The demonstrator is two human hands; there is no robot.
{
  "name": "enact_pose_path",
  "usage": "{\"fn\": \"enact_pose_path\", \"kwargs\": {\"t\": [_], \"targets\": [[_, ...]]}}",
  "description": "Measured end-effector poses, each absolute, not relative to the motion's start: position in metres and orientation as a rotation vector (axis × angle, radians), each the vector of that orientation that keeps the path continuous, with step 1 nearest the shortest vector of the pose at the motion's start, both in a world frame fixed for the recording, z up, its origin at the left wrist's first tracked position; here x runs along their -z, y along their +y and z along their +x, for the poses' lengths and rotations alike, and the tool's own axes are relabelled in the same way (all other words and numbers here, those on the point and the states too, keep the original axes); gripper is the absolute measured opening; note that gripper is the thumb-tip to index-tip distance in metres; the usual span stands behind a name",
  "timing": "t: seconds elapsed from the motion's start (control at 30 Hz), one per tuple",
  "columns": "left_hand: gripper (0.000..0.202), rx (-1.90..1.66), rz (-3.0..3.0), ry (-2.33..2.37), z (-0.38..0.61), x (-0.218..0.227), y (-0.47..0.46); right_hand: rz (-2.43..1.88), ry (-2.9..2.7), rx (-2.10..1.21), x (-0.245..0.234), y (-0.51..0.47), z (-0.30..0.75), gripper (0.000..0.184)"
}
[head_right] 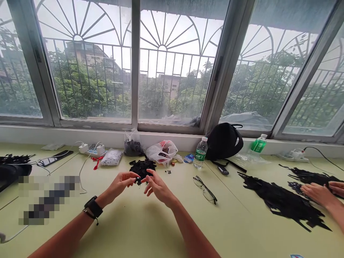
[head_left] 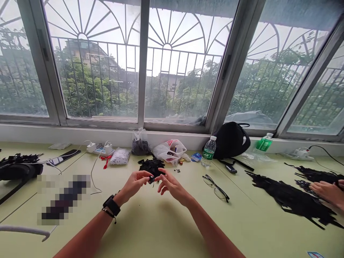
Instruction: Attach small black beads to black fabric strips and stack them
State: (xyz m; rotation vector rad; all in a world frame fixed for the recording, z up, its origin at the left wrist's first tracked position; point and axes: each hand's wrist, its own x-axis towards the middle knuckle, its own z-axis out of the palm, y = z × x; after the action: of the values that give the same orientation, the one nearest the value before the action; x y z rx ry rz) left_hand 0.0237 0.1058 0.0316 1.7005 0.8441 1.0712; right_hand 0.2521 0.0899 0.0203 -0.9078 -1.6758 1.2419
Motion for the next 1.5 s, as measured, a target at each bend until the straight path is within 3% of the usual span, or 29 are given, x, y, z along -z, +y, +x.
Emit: {"fn": "enact_pose_path", "kwargs": {"t": [0.13, 0.4, 0.77, 1.1, 1.5], "targets": [[0.024, -1.117, 1.76, 0.882, 0.027, -0.017, 0.101, -0.87, -1.532, -1.271, -0.005, 0.085, 0.227, 0.06], [0.023, -1.024, 1.82, 0.926, 0.034, -0.003, 0.097, -0.96, -1.634, -0.989, -0.002, 0.083, 0.222, 0.03], [0.038, -1.099, 1.996, 1.036, 0.037, -0.008, 0.091, -1.218, -1.937, -0.177, 0.003, 0.072, 0.219, 0.002], [0.033, -1.046, 2.21, 1.098, 0.039, -0.008, 0.086, -1.345, -2.203, 0.147, 0.007, 0.071, 0.218, 0.011], [0.028, -0.948, 2.28, 1.193, 0.039, -0.007, 0.082, -1.375, -2.377, 0.232, 0.009, 0.069, 0.214, 0.009]]}}
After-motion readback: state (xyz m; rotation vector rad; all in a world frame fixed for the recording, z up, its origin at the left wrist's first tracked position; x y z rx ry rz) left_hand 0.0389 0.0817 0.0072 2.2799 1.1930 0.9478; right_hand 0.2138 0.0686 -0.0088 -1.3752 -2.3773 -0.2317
